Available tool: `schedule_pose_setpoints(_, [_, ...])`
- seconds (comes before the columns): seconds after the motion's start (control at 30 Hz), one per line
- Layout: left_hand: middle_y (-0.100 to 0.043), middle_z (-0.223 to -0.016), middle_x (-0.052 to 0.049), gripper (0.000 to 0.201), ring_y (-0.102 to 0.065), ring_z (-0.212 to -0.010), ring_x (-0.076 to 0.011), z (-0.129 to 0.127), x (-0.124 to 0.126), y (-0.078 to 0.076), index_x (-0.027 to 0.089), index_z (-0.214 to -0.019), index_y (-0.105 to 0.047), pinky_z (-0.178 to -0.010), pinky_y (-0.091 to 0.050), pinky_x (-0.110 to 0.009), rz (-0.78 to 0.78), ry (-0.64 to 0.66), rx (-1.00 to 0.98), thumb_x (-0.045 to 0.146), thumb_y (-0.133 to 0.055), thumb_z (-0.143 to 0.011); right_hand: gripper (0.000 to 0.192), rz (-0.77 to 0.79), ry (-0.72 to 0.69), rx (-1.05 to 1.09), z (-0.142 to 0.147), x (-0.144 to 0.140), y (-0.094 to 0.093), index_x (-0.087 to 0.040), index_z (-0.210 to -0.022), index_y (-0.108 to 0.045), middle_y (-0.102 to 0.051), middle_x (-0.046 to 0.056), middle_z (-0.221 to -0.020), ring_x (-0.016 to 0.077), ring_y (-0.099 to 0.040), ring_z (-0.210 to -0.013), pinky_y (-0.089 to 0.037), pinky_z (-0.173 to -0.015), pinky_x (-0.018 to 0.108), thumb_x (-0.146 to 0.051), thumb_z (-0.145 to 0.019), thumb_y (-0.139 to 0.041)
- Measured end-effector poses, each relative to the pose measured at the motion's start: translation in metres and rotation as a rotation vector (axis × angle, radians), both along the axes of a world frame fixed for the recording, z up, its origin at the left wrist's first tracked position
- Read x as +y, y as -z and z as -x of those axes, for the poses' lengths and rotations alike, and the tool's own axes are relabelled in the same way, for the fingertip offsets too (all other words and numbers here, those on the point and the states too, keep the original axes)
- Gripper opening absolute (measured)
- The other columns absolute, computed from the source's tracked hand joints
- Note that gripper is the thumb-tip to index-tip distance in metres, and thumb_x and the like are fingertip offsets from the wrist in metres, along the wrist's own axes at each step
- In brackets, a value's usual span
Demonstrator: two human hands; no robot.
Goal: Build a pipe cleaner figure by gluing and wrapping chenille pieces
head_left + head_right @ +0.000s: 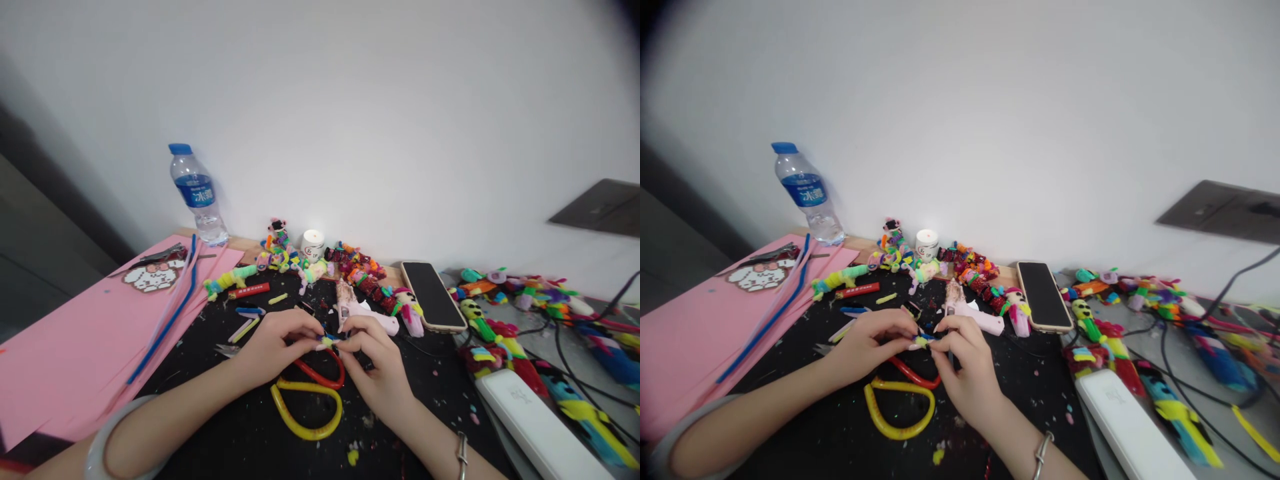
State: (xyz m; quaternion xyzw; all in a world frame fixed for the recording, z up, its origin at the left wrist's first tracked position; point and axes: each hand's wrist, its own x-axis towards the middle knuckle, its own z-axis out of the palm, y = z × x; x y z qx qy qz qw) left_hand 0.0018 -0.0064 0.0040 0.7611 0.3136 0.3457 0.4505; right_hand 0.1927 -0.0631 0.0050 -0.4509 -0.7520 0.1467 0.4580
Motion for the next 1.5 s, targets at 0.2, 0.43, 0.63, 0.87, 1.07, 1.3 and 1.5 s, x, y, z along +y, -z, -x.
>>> schedule_pose_setpoints(0.2, [-0.062, -0.083, -0.003, 0.011, -0.058, -0.080, -0.0134, 0.001, 0.000, -0.006, 0.017, -0.086, -0.064, -0.073, -0.046, -0.024, -0.206, 0.065, 0.045, 0.012, -0.056, -0.081, 0.013, -0.009, -0.002, 0.009, 0.000, 0.001, 0.001, -0.020, -0.078, -0.061, -0.056, 0.005, -0.094, 0.0167, -0.057, -0.087, -0.046, -0.076, 0.029, -0.007, -0.079, -0.057])
schedule_pose_setpoints(0.43, [-0.058, -0.083, -0.002, 0.009, -0.056, -0.075, -0.0122, 0.001, 0.000, -0.006, 0.017, -0.084, -0.062, -0.063, -0.045, -0.020, -0.047, 0.014, -0.013, 0.013, -0.055, -0.080, 0.022, 0.014, 0.006, 0.031, -0.005, 0.000, -0.005, -0.021, -0.099, -0.059, -0.058, 0.006, -0.098, 0.0198, -0.055, -0.095, -0.045, -0.084, 0.033, -0.012, -0.079, -0.056])
schedule_pose_setpoints(0.63, [-0.058, -0.083, -0.001, 0.005, -0.057, -0.077, -0.0115, -0.003, 0.001, -0.006, 0.016, -0.080, -0.062, -0.068, -0.047, -0.021, 0.123, 0.006, -0.170, 0.013, -0.060, -0.076, 0.024, 0.106, 0.041, 0.006, -0.006, 0.001, 0.000, -0.021, -0.104, -0.057, -0.063, 0.004, -0.094, 0.0168, -0.057, -0.081, -0.048, -0.072, 0.029, -0.013, -0.082, -0.052])
schedule_pose_setpoints(0.87, [-0.060, -0.084, -0.001, 0.008, -0.060, -0.083, -0.0139, -0.003, 0.003, 0.002, 0.016, -0.081, -0.060, -0.078, -0.049, -0.027, 0.318, 0.068, -0.274, 0.012, -0.061, -0.075, 0.019, 0.154, 0.046, -0.021, -0.005, 0.001, 0.003, -0.020, -0.097, -0.061, -0.064, 0.002, -0.081, 0.0143, -0.057, -0.065, -0.046, -0.060, 0.026, -0.014, -0.082, -0.050])
schedule_pose_setpoints(1.07, [-0.060, -0.091, -0.003, 0.018, -0.060, -0.086, -0.0148, -0.004, 0.002, 0.005, 0.016, -0.089, -0.059, -0.079, -0.049, -0.029, 0.359, 0.123, -0.288, 0.014, -0.066, -0.073, 0.017, 0.160, 0.070, 0.009, -0.005, 0.002, 0.005, -0.020, -0.096, -0.060, -0.061, 0.001, -0.075, 0.0142, -0.055, -0.062, -0.046, -0.058, 0.026, -0.015, -0.083, -0.051])
schedule_pose_setpoints(1.3, [-0.060, -0.092, -0.004, 0.014, -0.058, -0.088, -0.0150, -0.003, 0.003, 0.004, 0.016, -0.089, -0.060, -0.080, -0.047, -0.028, 0.276, 0.082, -0.234, 0.017, -0.064, -0.076, 0.020, 0.177, 0.039, 0.022, -0.004, 0.003, 0.004, -0.020, -0.098, -0.060, -0.060, 0.001, -0.076, 0.0139, -0.053, -0.063, -0.045, -0.059, 0.026, -0.013, -0.082, -0.051])
schedule_pose_setpoints(1.5, [-0.060, -0.094, -0.005, 0.009, -0.059, -0.088, -0.0152, -0.002, 0.004, 0.005, 0.015, -0.087, -0.062, -0.077, -0.047, -0.027, 0.220, 0.055, -0.185, 0.018, -0.062, -0.078, 0.019, 0.163, 0.031, 0.025, -0.005, 0.003, 0.001, -0.019, -0.097, -0.061, -0.063, 0.003, -0.080, 0.0155, -0.056, -0.067, -0.047, -0.063, 0.028, -0.016, -0.081, -0.054])
